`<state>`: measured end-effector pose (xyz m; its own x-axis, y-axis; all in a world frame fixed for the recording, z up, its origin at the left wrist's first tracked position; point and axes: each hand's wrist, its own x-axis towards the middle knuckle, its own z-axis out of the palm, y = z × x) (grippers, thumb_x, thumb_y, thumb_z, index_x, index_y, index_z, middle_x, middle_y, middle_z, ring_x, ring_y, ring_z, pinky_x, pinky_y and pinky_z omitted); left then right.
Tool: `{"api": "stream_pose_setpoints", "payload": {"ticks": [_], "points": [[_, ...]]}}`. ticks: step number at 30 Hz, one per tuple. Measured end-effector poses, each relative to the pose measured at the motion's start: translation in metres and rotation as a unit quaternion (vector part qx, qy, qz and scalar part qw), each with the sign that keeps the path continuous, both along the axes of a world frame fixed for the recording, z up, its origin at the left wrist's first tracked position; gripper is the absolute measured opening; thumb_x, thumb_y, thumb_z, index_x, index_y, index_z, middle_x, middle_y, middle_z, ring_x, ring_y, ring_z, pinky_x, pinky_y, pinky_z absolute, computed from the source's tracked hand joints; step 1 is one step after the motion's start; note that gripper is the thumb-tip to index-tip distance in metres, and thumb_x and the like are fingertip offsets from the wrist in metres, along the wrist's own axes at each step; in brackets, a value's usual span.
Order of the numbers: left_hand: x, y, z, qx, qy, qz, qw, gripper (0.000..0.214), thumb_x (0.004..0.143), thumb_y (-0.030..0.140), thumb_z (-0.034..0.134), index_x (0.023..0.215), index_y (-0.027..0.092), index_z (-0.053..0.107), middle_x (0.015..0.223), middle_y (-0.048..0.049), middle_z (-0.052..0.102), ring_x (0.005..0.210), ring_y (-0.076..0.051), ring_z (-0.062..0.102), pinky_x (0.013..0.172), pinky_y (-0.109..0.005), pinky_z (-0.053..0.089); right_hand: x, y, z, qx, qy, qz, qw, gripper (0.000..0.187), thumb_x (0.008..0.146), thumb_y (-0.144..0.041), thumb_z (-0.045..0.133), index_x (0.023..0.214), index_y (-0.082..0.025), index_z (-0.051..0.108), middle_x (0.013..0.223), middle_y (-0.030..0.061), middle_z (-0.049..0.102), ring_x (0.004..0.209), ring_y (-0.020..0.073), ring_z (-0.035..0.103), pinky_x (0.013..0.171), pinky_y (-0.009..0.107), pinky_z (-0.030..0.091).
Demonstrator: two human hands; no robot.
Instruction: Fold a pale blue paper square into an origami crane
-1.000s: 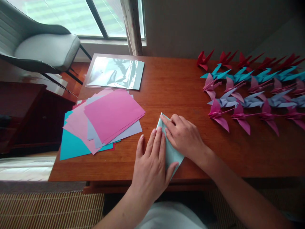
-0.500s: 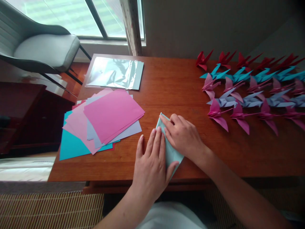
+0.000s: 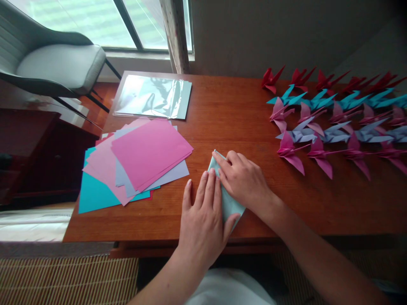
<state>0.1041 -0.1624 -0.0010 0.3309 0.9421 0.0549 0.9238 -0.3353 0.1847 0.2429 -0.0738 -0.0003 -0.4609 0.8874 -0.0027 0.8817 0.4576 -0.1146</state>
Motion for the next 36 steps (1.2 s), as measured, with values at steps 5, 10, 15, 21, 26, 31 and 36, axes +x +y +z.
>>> {"api": "stream_pose_setpoints", "payload": {"ticks": [5, 10, 15, 21, 26, 31, 36], "points": [[0.0, -0.0006, -0.0014, -0.001, -0.004, 0.006, 1.0, 0.074, 0.1, 0.056, 0.037, 0.153, 0.004, 0.039, 0.164, -0.0162, 0.029, 0.152, -0.032, 0.028, 0.125, -0.051, 0.011, 0.0022, -0.0008, -0.0026, 0.006, 0.011, 0.005, 1.0, 0.05, 0.103, -0.03, 0.042, 0.151, -0.019, 0.044, 0.106, 0.0098, 0.062, 0.095, 0.0234, 0.056, 0.078, 0.034, 0.045], [-0.0005, -0.0002, -0.002, -0.003, -0.005, 0.004, 1.0, 0.074, 0.1, 0.055, 0.037, 0.153, 0.004, 0.038, 0.164, -0.0159, 0.029, 0.153, -0.032, 0.028, 0.125, -0.051, 0.011, 0.003, -0.0014, -0.0037, 0.006, 0.012, 0.004, 1.0, 0.049, 0.103, -0.031, 0.041, 0.151, -0.02, 0.044, 0.106, 0.0098, 0.062, 0.095, 0.0233, 0.055, 0.078, 0.035, 0.045], [0.0, 0.0, -0.0017, 0.0, -0.003, 0.004, 1.0, 0.074, 0.1, 0.055, 0.038, 0.153, 0.004, 0.039, 0.164, -0.016, 0.029, 0.152, -0.032, 0.029, 0.124, -0.053, 0.014, -0.0002, -0.0008, -0.0015, 0.004, -0.004, 0.001, 1.0, 0.049, 0.103, -0.03, 0.04, 0.151, -0.021, 0.044, 0.107, 0.0105, 0.061, 0.096, 0.0243, 0.056, 0.077, 0.035, 0.045], [-0.0003, -0.0004, -0.002, 0.007, -0.002, 0.002, 1.0, 0.073, 0.1, 0.055, 0.038, 0.153, 0.005, 0.038, 0.164, -0.0154, 0.03, 0.152, -0.032, 0.029, 0.125, -0.052, 0.014, -0.0019, -0.0005, 0.0002, -0.003, -0.018, -0.001, 1.0, 0.049, 0.104, -0.031, 0.037, 0.151, -0.021, 0.044, 0.108, 0.0113, 0.061, 0.096, 0.0246, 0.056, 0.075, 0.035, 0.046], [-0.0007, 0.0004, -0.0016, 0.012, -0.01, 0.0, 1.0, 0.073, 0.1, 0.055, 0.039, 0.153, 0.005, 0.039, 0.163, -0.0161, 0.033, 0.151, -0.032, 0.031, 0.125, -0.053, 0.016, -0.0026, 0.0006, 0.0, -0.003, -0.023, -0.004, 1.0, 0.049, 0.104, -0.031, 0.038, 0.151, -0.022, 0.044, 0.108, 0.0115, 0.061, 0.096, 0.0244, 0.056, 0.074, 0.034, 0.047], [-0.0004, 0.0014, -0.0029, 0.01, -0.01, 0.001, 1.0, 0.075, 0.099, 0.056, 0.039, 0.154, 0.005, 0.037, 0.163, -0.0158, 0.031, 0.151, -0.033, 0.031, 0.124, -0.053, 0.016, -0.0034, 0.0005, -0.0006, 0.001, -0.027, -0.006, 1.0, 0.049, 0.104, -0.032, 0.038, 0.152, -0.022, 0.044, 0.108, 0.0112, 0.061, 0.096, 0.0243, 0.057, 0.073, 0.034, 0.046], [0.0, 0.0008, -0.0038, 0.008, -0.002, -0.001, 1.0, 0.075, 0.099, 0.055, 0.039, 0.154, 0.004, 0.037, 0.164, -0.0153, 0.029, 0.152, -0.032, 0.029, 0.125, -0.053, 0.013, -0.0031, -0.0002, -0.002, 0.008, -0.028, -0.002, 1.0, 0.049, 0.105, -0.031, 0.038, 0.152, -0.022, 0.044, 0.107, 0.0114, 0.061, 0.096, 0.0244, 0.056, 0.073, 0.034, 0.045]]}}
